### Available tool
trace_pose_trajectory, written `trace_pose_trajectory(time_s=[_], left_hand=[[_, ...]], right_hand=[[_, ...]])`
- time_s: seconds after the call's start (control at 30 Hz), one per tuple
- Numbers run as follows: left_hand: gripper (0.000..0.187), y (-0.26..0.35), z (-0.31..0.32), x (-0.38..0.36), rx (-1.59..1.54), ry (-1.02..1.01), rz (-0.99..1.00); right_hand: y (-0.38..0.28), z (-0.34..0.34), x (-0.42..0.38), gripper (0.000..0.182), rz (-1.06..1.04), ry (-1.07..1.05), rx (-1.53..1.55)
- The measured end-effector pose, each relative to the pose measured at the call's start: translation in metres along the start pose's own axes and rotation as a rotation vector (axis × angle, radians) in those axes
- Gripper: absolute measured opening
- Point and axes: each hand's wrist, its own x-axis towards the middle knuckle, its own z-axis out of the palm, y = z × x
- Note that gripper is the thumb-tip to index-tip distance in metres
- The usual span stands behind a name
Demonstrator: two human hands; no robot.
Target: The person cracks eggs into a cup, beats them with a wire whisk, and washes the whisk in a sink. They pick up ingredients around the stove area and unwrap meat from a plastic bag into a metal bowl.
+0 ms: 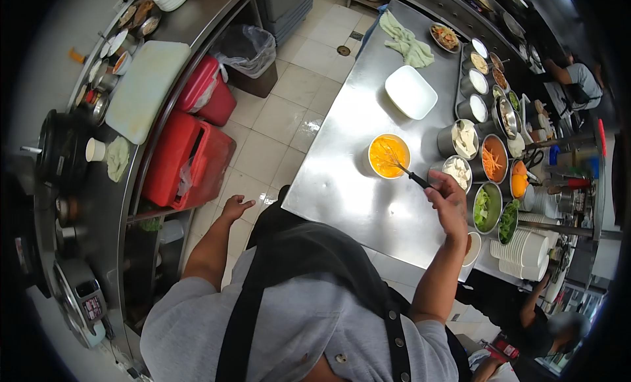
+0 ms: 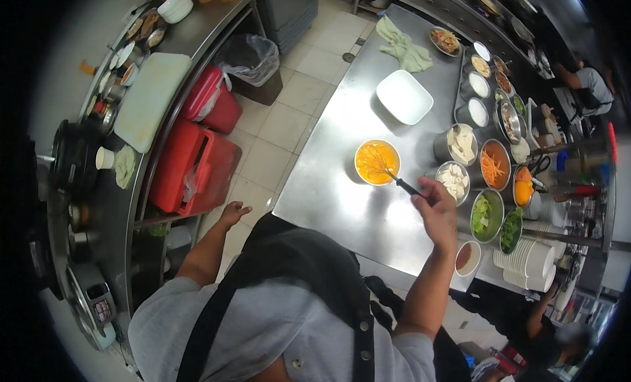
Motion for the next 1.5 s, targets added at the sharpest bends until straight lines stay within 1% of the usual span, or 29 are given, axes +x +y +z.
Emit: trace_pose_trajectory(time_s=[0.1, 0.17, 0.23, 0.3, 0.33, 0.37, 0.4, 0.43, 0.47, 0.57, 0.6, 0.7, 0.73, 0.8, 0.87, 0.93, 1.03, 1.13, 1.2, 1.27, 1.3, 1.4, 1.47, 1.5], left_hand=[[0.081, -0.018, 0.000, -0.001, -0.046, 0.043, -0.010], [0.080, -0.025, -0.002, -0.003, -0.007, 0.040, -0.019], [0.082, -0.039, -0.008, 0.003, 0.035, -0.011, -0.028], [0.082, -0.046, -0.020, 0.012, 0.103, -0.092, -0.051], [0.080, -0.055, -0.026, 0.018, 0.123, -0.064, -0.015], [0.079, -0.063, -0.037, 0.031, 0.201, -0.088, 0.000], [0.077, -0.065, -0.054, 0.040, 0.212, -0.143, -0.017], [0.073, -0.073, -0.067, 0.052, 0.143, -0.128, -0.004], [0.071, -0.081, -0.080, 0.065, 0.083, -0.119, -0.017], [0.067, -0.095, -0.130, 0.111, -0.045, -0.101, -0.018], [0.066, -0.097, -0.143, 0.126, -0.079, -0.105, -0.020], [0.062, -0.074, -0.191, 0.138, -0.092, -0.133, 0.020], [0.057, -0.054, -0.202, 0.128, -0.059, -0.068, 0.044], [0.055, -0.050, -0.216, 0.153, 0.017, -0.110, 0.091], [0.055, -0.043, -0.223, 0.167, 0.039, -0.124, 0.134], [0.054, -0.030, -0.226, 0.169, 0.009, -0.112, 0.177], [0.053, -0.006, -0.222, 0.184, 0.063, -0.197, 0.196], [0.051, 0.039, -0.202, 0.204, 0.078, -0.279, 0.307], [0.047, 0.115, -0.189, 0.195, 0.222, -0.289, 0.534], [0.048, 0.199, -0.170, 0.171, 0.046, -0.431, 0.704], [0.051, 0.246, -0.162, 0.149, 0.055, -0.481, 0.797], [0.063, 0.367, -0.138, 0.079, 0.160, -0.685, 1.063], [0.072, 0.427, -0.116, 0.038, 0.195, -0.817, 1.283], [0.079, 0.447, -0.098, 0.027, 0.264, -0.835, 1.434]], right_hand=[[0.013, 0.009, 0.000, 0.044, -0.015, 0.047, 0.367], [0.021, 0.018, -0.005, 0.049, -0.045, -0.022, 0.539], [0.026, 0.022, -0.012, 0.051, -0.105, -0.088, 0.696], [0.018, 0.032, -0.022, 0.049, -0.186, -0.076, 0.819], [0.012, 0.040, -0.026, 0.048, -0.235, -0.066, 0.879], [0.011, 0.051, -0.025, 0.045, -0.240, 0.092, 0.778], [0.011, 0.064, -0.020, 0.043, -0.237, 0.248, 0.675], [0.012, 0.078, -0.013, 0.040, -0.225, 0.399, 0.570], [0.010, 0.092, -0.003, 0.030, -0.209, 0.515, 0.496], [-0.004, 0.132, 0.023, 0.023, -0.039, 0.653, 0.320], [-0.003, 0.146, 0.033, 0.025, -0.055, 0.752, 0.274], [-0.020, 0.162, 0.039, 0.030, -0.016, 0.894, 0.260], [-0.031, 0.163, 0.036, 0.032, -0.049, 0.949, 0.233], [-0.052, 0.155, 0.028, 0.032, -0.082, 1.017, 0.182], [-0.072, 0.148, 0.021, 0.033, -0.094, 1.103, 0.119], [-0.097, 0.140, 0.009, 0.034, -0.092, 1.133, 0.021], [-0.130, 0.134, -0.006, 0.031, -0.113, 1.145, 0.007], [-0.150, 0.133, -0.011, 0.028, -0.126, 1.164, -0.030], [-0.139, 0.132, -0.008, 0.027, -0.162, 1.167, -0.072], [-0.122, 0.137, 0.000, 0.026, -0.164, 1.158, -0.033], [-0.112, 0.140, 0.006, 0.025, -0.168, 1.157, -0.014], [-0.064, 0.151, 0.027, 0.025, -0.034, 1.093, -0.030], [-0.048, 0.162, 0.036, 0.026, 0.067, 1.090, -0.094], [-0.044, 0.169, 0.039, 0.026, 0.102, 1.100, -0.129]])
